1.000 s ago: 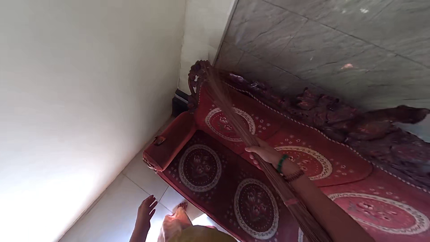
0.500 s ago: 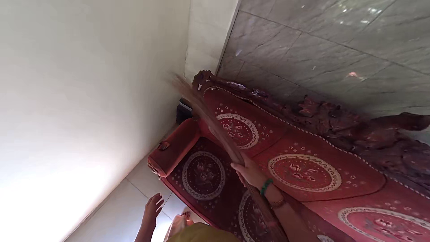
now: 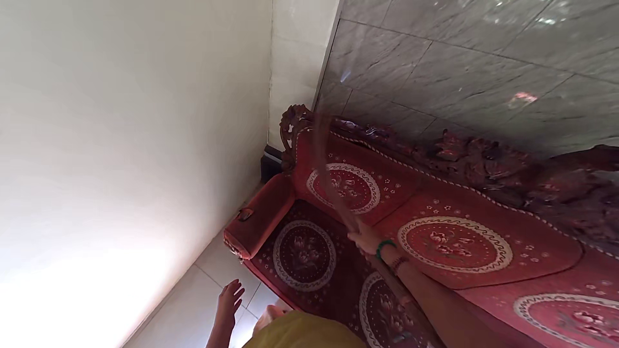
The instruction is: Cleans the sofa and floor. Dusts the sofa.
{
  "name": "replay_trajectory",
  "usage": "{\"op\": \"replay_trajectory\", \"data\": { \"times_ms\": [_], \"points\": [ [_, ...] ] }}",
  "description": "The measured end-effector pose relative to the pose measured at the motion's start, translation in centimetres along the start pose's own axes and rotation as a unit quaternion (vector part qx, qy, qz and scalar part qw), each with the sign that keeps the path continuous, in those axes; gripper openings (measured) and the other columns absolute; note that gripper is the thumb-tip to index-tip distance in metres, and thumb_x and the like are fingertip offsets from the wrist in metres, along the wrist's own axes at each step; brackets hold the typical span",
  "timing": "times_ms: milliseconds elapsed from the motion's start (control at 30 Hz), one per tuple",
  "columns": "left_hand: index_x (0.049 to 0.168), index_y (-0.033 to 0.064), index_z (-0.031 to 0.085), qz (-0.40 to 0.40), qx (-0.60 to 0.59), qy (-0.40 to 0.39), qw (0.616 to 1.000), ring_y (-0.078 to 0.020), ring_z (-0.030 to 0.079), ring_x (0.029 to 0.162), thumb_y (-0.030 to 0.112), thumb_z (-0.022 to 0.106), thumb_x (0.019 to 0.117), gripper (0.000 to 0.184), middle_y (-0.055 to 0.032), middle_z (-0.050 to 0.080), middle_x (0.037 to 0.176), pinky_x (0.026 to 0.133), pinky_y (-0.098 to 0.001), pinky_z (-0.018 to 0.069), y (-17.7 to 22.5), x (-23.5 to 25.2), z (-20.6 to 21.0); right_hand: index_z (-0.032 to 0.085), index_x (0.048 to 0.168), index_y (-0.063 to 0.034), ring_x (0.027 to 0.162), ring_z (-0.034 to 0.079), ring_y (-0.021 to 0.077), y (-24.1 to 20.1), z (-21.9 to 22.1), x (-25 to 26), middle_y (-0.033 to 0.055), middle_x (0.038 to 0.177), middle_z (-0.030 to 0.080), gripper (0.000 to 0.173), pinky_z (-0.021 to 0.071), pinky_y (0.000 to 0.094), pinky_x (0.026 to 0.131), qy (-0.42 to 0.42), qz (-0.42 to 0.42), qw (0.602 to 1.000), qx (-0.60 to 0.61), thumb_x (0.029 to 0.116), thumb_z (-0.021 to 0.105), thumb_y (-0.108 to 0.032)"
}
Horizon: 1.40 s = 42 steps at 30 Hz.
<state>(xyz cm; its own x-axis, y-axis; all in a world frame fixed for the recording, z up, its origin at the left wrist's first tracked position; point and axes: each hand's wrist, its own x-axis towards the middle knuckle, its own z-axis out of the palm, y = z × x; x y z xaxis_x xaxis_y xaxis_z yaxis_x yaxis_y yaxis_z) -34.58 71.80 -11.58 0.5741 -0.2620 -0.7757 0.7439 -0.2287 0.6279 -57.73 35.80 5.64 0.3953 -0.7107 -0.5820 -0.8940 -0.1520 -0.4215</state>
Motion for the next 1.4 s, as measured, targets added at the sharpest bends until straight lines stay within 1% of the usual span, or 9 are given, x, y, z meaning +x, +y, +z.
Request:
{"op": "replay_trajectory", "data": {
  "times_ms": [100,233,400,500,633,767,900,1167,1400],
  "points": [
    [0.141,0.0000,0.052,0.010,0.012,-0.022,1.000,-0.0316,0.059,0.125,0.025,0.043,0.1105,0.041,-0.0223,0.059,0.140,0.099,-0.0490,0.0475,0.8,0.2,0.4,0.011,0.165,-0.0414,0.061,0.062,0.0257,0.2,2.3,-0.6,0.0178,0.095,0.066,0.079,0.0557,0.0437,0.059,-0.079,0.001,0.997,0.013,0.1040,0.060,-0.029],
    [0.142,-0.0011,0.050,0.018,0.014,-0.022,1.000,-0.0321,0.059,0.124,0.025,0.044,0.1102,0.042,-0.0236,0.059,0.138,0.099,-0.0493,0.0474,0.2,0.1,-0.2,0.023,0.161,-0.0186,0.051,0.057,0.0189,-1.4,1.8,-2.8,0.0113,0.078,0.059,0.070,0.0533,0.0357,0.047,0.019,0.005,0.955,0.297,0.1031,0.062,-0.021],
    [0.142,-0.0002,0.051,0.008,0.014,-0.013,1.000,-0.0310,0.059,0.124,0.025,0.044,0.1101,0.041,-0.0222,0.060,0.138,0.099,-0.0488,0.0472,-0.5,-0.1,-0.5,0.023,0.161,-0.0238,0.049,0.056,0.0175,-3.2,1.4,-4.3,0.0073,0.072,0.055,0.069,0.0521,0.0338,0.045,-0.053,0.007,0.943,0.330,0.1036,0.062,-0.024],
    [0.141,-0.0002,0.052,0.007,0.007,-0.022,1.000,-0.0304,0.060,0.123,0.026,0.044,0.1103,0.041,-0.0217,0.061,0.137,0.099,-0.0485,0.0481,-0.3,0.4,-0.1,0.027,0.158,-0.0177,0.049,0.057,0.0177,-2.1,1.1,-3.4,0.0080,0.072,0.056,0.064,0.0524,0.0339,0.044,0.026,0.000,0.924,0.381,0.1038,0.061,-0.021],
    [0.141,-0.0003,0.053,-0.002,0.003,-0.013,1.000,-0.0307,0.059,0.124,0.025,0.044,0.1102,0.040,-0.0218,0.060,0.138,0.100,-0.0489,0.0473,-0.7,0.0,0.3,0.022,0.161,-0.0228,0.048,0.055,0.0174,-1.4,1.9,-3.8,0.0071,0.072,0.053,0.068,0.0515,0.0340,0.044,-0.040,0.027,0.940,0.337,0.1045,0.060,-0.022],
    [0.140,0.0002,0.053,-0.001,0.014,-0.029,0.999,-0.0296,0.060,0.123,0.024,0.044,0.1102,0.039,-0.0212,0.061,0.136,0.098,-0.0473,0.0480,-0.4,0.4,1.7,0.016,0.164,-0.0213,0.049,0.056,0.0181,-0.9,2.7,-2.8,0.0094,0.076,0.057,0.074,0.0524,0.0349,0.044,0.020,0.015,0.948,0.316,0.1049,0.060,-0.023],
    [0.140,0.0002,0.053,-0.005,0.032,-0.036,0.999,-0.0295,0.060,0.122,0.024,0.042,0.1108,0.039,-0.0211,0.061,0.137,0.098,-0.0468,0.0478,0.2,0.0,2.4,0.017,0.164,-0.0260,0.053,0.057,0.0195,1.3,6.8,-1.4,0.0121,0.083,0.059,0.075,0.0532,0.0370,0.051,-0.080,0.065,0.966,0.238,0.1034,0.061,-0.023],
    [0.139,0.0002,0.054,-0.012,0.055,-0.026,0.998,-0.0300,0.060,0.123,0.024,0.043,0.1107,0.039,-0.0211,0.061,0.137,0.099,-0.0475,0.0476,0.0,-0.7,2.0,0.012,0.166,-0.0266,0.051,0.056,0.0184,0.1,8.7,-0.6,0.0124,0.085,0.059,0.078,0.0526,0.0358,0.047,-0.027,0.010,0.958,0.284,0.1038,0.059,-0.022],
    [0.155,0.0118,0.040,0.039,0.126,-0.236,0.963,-0.0302,0.056,0.135,0.060,0.039,0.1059,0.069,-0.0154,0.055,0.149,0.108,-0.0518,0.0473,2.1,-2.4,7.0,0.013,0.166,-0.0347,0.061,0.063,0.0283,0.6,9.3,-4.9,0.0203,0.100,0.067,0.075,0.0569,0.0480,0.061,-0.009,-0.046,0.989,0.140,0.1052,0.057,-0.030]
  ]
}}
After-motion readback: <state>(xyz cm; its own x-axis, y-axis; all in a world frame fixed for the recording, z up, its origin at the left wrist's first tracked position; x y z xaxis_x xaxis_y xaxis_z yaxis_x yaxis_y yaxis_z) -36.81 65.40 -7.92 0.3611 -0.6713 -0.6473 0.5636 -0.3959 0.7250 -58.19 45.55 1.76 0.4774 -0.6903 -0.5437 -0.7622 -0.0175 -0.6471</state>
